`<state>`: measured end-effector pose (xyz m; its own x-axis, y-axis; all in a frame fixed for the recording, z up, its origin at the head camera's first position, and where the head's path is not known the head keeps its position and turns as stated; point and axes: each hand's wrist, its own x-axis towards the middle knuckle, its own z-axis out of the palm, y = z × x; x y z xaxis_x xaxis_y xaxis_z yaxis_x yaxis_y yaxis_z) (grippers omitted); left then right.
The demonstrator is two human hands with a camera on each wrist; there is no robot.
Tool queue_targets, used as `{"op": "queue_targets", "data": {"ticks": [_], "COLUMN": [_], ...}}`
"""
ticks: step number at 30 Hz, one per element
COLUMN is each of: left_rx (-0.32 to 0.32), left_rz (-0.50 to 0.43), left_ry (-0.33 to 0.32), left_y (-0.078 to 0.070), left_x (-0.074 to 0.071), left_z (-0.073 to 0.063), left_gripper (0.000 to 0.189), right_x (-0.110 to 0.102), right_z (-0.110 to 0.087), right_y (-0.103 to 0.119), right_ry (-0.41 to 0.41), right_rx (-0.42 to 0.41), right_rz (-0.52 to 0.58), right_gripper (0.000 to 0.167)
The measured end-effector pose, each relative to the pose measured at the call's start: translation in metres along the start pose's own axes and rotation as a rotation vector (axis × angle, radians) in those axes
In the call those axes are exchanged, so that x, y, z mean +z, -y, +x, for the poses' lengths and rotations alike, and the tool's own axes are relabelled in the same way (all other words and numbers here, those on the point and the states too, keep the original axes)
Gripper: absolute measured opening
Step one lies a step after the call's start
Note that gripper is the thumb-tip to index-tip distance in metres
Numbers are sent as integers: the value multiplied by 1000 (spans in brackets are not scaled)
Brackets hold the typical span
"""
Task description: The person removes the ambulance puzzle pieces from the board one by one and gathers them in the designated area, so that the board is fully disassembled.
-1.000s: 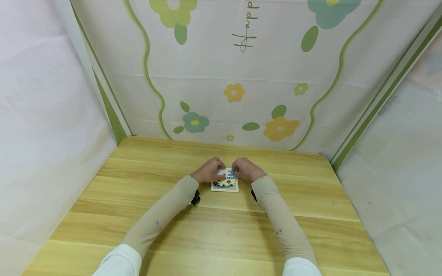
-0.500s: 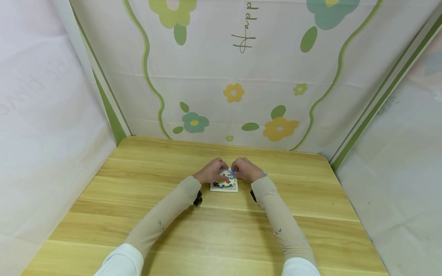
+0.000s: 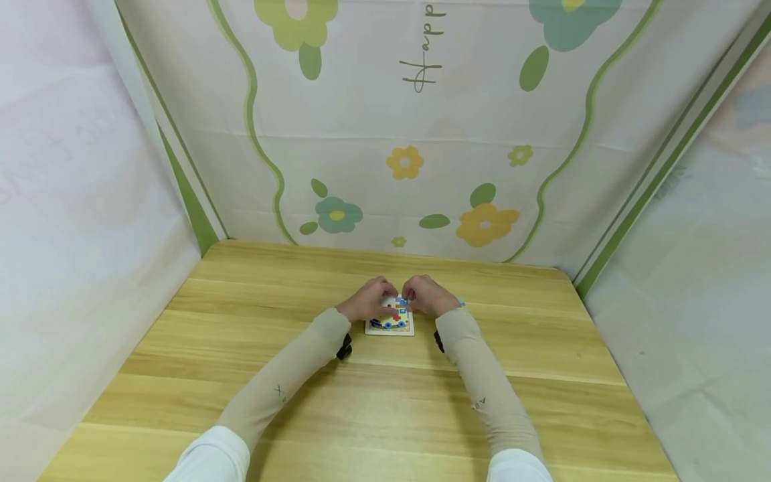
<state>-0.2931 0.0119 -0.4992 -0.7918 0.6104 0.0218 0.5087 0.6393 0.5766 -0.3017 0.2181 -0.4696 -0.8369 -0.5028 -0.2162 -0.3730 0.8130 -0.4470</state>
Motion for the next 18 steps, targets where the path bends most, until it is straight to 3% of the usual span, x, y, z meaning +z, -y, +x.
{"op": "queue_targets", "data": {"ticks": [18], "left_rx": [-27], "left_rz": [-26], "left_ry": [14], "left_y": [-2], "left_x": [-3], "left_z": [-1], "left_gripper": [46], "right_x": [2], "right_z": [4], "right_y": [-7], "right_ry": [-15], "right_rx": [3], "right_rz": [45], "right_gripper": [14]}}
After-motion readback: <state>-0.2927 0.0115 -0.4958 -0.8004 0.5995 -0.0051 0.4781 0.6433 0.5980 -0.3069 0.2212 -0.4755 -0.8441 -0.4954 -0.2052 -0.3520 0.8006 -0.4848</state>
